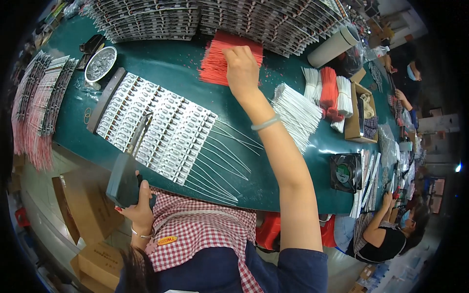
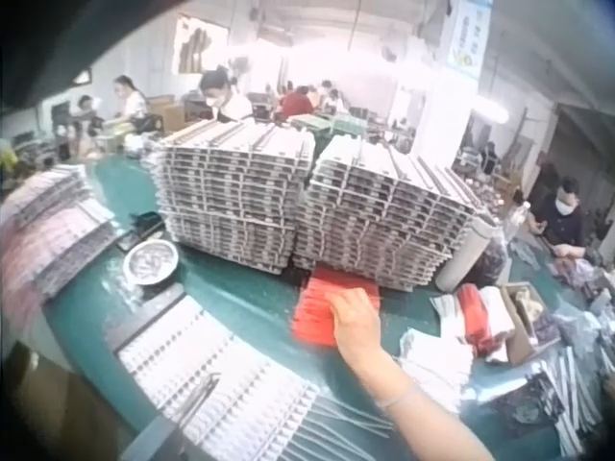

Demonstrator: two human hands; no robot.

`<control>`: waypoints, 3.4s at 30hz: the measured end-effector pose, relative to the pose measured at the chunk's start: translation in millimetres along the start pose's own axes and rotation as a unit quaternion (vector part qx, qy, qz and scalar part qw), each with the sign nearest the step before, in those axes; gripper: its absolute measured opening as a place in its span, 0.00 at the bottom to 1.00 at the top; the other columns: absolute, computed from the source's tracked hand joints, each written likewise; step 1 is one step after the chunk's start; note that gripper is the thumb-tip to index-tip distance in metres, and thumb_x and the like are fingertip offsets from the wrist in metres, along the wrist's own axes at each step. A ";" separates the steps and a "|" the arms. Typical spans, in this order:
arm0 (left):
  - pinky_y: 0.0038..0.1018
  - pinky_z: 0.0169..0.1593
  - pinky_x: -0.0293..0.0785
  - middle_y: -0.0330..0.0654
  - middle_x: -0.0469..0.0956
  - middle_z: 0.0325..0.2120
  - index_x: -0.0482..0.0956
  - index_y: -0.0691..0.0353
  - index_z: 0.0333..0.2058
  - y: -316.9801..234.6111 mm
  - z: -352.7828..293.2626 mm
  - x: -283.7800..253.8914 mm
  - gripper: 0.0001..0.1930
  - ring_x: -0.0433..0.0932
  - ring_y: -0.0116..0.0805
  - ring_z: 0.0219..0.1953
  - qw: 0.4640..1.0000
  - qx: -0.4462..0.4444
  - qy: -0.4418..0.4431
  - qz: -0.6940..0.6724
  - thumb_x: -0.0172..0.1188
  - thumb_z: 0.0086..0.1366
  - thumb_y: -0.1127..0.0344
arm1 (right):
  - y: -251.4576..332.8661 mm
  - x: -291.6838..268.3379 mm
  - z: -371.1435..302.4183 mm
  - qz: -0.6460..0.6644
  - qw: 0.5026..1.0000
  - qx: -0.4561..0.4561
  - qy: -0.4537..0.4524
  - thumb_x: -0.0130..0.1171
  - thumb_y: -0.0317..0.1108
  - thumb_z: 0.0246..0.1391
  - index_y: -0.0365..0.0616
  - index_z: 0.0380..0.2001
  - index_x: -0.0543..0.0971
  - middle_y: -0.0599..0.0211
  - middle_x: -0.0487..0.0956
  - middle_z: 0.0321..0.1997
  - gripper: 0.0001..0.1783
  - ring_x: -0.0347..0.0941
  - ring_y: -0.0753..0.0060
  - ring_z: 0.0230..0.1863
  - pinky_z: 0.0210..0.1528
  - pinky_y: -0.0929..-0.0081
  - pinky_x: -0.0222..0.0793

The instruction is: The person places a circuit board panel on the workbench, then solders white wires and red wires onto the board terminals using a soldering gun.

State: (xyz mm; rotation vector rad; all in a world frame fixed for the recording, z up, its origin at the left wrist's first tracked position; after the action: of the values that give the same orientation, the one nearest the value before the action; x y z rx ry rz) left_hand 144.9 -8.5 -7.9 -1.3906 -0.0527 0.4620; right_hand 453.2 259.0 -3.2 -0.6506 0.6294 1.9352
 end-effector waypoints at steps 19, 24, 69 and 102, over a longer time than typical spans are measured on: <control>0.20 0.27 0.69 0.43 0.80 0.39 0.75 0.73 0.53 11.2 7.9 -8.5 0.17 0.72 0.21 0.25 1.000 -0.027 -0.015 -0.001 0.62 0.66 0.79 | -1.1 29.8 17.6 -0.049 0.997 -0.026 0.053 0.58 0.23 0.46 0.42 0.30 0.83 0.63 0.75 0.33 0.07 0.73 0.60 0.40 0.38 0.64 0.76; 0.29 0.51 0.77 0.48 0.81 0.47 0.77 0.75 0.51 -5.0 9.9 0.2 0.19 0.80 0.35 0.49 0.991 -0.101 -0.031 -0.079 0.67 0.62 0.76 | 2.6 20.2 20.9 -0.040 0.997 -0.025 0.056 0.58 0.24 0.46 0.42 0.29 0.79 0.63 0.74 0.33 0.04 0.74 0.59 0.40 0.36 0.64 0.76; 0.23 0.22 0.70 0.51 0.77 0.49 0.70 0.71 0.57 -38.9 9.6 9.9 0.23 0.72 0.27 0.21 0.965 -0.126 0.009 -0.228 0.59 0.62 0.80 | 51.6 -108.8 -48.6 -0.215 0.865 -0.098 0.443 0.66 0.27 0.44 0.50 0.26 0.86 0.65 0.84 0.32 0.05 0.81 0.62 0.40 0.36 0.68 0.77; 0.20 0.35 0.73 0.37 0.82 0.31 0.81 0.69 0.39 -39.0 23.7 80.7 0.10 0.76 0.21 0.31 0.974 -0.140 0.163 -0.071 0.71 0.62 0.71 | 72.6 -81.0 -111.6 0.103 0.987 0.028 0.119 0.63 0.17 0.44 0.38 0.40 0.82 0.63 0.79 0.34 0.16 0.75 0.61 0.35 0.34 0.67 0.74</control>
State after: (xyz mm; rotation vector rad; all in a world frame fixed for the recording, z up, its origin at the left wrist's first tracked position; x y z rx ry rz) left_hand 222.2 37.3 15.2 -1.7126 0.0526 0.1048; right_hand 439.1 104.5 -18.5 -0.8140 0.9291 2.0374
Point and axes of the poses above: each hand's wrist, its own z-axis towards the middle knuckle, its own x-axis out of the palm, y = z × x, the point moved 1 cm from there along z, towards the middle knuckle
